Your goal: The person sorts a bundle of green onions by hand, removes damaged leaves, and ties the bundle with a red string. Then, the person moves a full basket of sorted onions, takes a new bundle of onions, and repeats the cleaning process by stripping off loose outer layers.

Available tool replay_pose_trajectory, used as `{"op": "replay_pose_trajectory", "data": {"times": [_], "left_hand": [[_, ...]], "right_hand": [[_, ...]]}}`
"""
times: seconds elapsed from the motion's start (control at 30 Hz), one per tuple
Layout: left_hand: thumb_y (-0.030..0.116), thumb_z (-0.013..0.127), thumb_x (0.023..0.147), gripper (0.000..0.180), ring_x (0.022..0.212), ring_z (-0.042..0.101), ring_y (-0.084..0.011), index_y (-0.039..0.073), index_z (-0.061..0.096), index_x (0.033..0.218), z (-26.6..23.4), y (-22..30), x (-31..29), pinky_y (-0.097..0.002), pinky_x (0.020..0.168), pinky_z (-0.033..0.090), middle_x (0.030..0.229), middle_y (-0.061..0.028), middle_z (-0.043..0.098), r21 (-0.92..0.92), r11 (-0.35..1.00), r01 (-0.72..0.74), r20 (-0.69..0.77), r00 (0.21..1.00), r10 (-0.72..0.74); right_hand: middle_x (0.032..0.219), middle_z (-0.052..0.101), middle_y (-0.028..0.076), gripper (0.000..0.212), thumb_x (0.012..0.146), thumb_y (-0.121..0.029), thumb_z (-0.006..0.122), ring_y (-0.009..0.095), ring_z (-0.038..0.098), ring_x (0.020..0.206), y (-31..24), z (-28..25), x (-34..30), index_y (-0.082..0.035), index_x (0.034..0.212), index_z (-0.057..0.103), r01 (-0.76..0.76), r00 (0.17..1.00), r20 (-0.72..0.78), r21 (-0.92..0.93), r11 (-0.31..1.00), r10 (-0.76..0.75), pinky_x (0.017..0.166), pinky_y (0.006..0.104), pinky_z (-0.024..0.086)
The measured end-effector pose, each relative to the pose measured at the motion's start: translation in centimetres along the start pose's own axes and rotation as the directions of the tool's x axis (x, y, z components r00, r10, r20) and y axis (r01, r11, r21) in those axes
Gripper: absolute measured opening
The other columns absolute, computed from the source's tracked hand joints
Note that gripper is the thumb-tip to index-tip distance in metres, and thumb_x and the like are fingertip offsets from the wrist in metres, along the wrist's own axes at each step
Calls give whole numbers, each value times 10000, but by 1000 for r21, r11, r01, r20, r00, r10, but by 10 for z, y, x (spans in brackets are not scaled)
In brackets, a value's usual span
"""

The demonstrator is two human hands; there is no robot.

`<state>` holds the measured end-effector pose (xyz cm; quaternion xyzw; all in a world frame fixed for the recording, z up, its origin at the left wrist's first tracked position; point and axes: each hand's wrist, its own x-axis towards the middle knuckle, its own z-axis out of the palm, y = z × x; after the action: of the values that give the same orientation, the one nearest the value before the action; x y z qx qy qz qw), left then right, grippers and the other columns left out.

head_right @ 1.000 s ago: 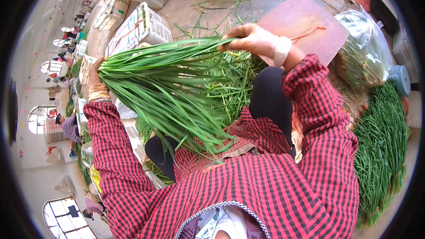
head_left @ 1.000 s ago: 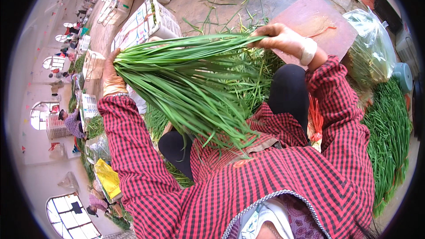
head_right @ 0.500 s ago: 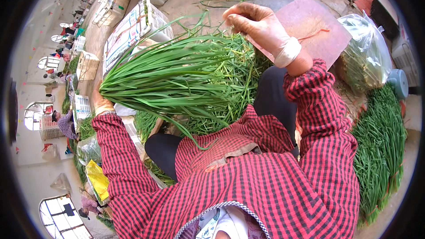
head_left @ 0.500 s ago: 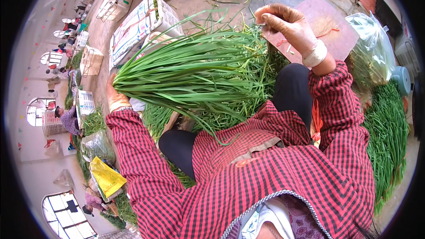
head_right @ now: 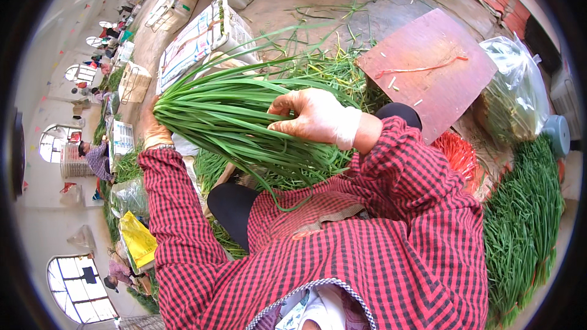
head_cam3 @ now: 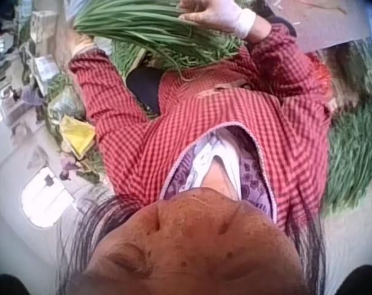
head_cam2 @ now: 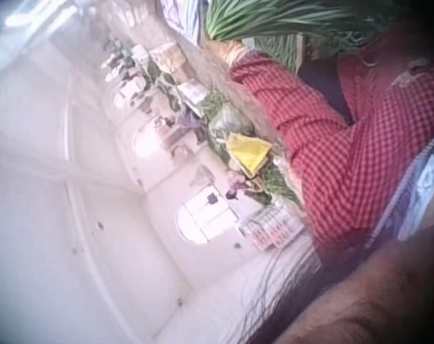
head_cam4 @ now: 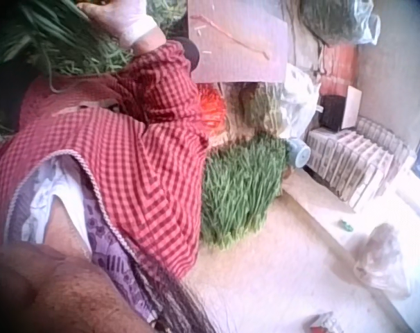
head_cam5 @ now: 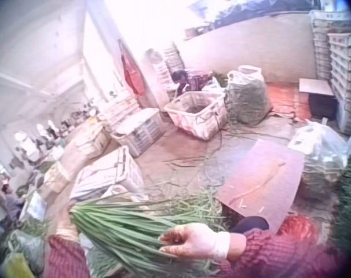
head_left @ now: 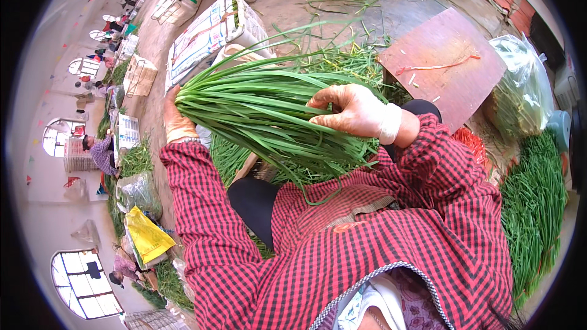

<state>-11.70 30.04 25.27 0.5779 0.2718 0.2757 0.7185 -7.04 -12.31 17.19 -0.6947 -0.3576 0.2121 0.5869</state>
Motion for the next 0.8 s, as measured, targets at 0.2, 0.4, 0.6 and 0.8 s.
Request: {"op": "replay_pose_trajectory", "data": {"times": [0.2, 0.4, 0.6, 0.8], "left_hand": [[196, 692, 876, 269, 770, 691, -283, -13, 653, 1041, 18, -6, 1, -400, 732, 582, 921, -134, 709, -75, 993, 91, 1, 996, -91], [134, 741, 828, 265, 793, 673, -230, -4, 635, 1028, 15, 0, 4, -351, 762, 555, 912, -114, 700, 55, 991, -120, 77, 990, 115], [93, 833, 745, 233, 784, 598, -119, 75, 682, 922, 65, 7, -39, -271, 732, 493, 869, -33, 671, 415, 707, -572, 111, 804, 585], [116, 842, 758, 233, 837, 624, -148, 72, 681, 919, 34, 40, -22, -289, 784, 503, 926, -52, 694, 555, 562, -613, 4, 678, 735]], "right_hand": [[805, 680, 14, 174, 921, -175, 687, 83, 604, 708, 1, 5, 10, -14, 983, 669, -76, 989, 150, 412, 908, 14, 652, 256, 495], [726, 657, 17, 158, 944, -197, 669, 72, 586, 599, -13, -7, 1, -39, 957, 654, -369, 889, 418, 418, 830, 184, 543, 235, 478], [721, 636, 4, 177, 959, -208, 654, 77, 576, 586, -19, -26, -28, -32, 939, 645, -321, 895, 414, 334, 886, 169, 534, 248, 465], [784, 666, 33, 193, 940, -136, 674, 88, 639, 740, 10, -47, -73, 34, 1029, 654, -516, 776, 555, 288, 806, 299, 706, 243, 526]]}}
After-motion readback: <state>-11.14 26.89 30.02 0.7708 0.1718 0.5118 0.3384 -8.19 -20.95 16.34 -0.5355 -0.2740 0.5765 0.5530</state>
